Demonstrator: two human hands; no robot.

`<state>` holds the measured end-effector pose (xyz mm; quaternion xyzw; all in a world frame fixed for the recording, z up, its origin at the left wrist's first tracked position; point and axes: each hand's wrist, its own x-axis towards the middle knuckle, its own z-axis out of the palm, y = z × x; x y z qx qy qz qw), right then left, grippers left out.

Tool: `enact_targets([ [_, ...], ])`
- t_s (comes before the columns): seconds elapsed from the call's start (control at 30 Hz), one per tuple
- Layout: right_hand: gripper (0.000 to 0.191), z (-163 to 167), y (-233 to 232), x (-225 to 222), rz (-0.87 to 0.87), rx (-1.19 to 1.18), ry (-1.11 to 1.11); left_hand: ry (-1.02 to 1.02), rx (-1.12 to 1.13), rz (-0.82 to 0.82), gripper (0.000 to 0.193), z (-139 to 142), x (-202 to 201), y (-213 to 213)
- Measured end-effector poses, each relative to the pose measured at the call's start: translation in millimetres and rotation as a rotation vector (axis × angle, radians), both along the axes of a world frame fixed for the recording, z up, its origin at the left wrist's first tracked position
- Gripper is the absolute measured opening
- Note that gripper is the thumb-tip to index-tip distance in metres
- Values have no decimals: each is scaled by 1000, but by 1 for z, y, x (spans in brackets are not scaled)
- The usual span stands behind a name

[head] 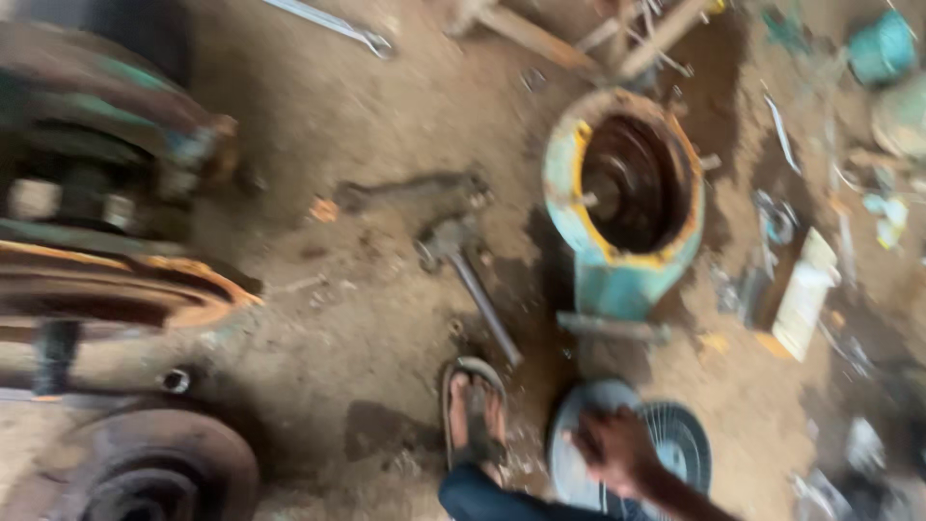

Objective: The person uses a hammer and a metal bar to loosen and remove a circular metal component from a motor assembly. They then detach a second circular part and place both pieces on the floor.

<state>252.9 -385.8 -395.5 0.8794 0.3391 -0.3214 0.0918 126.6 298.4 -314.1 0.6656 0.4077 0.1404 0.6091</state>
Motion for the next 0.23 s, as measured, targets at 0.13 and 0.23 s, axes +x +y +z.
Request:
enact_targets([
  [0.13, 50, -40, -18, 16, -47, -36, 266, -26, -88, 68, 47, -12, 16, 28],
  [0.23, 68, -62, -39, 52, 32, -78, 405, -33, -163, 112, 47, -17, 7, 30],
])
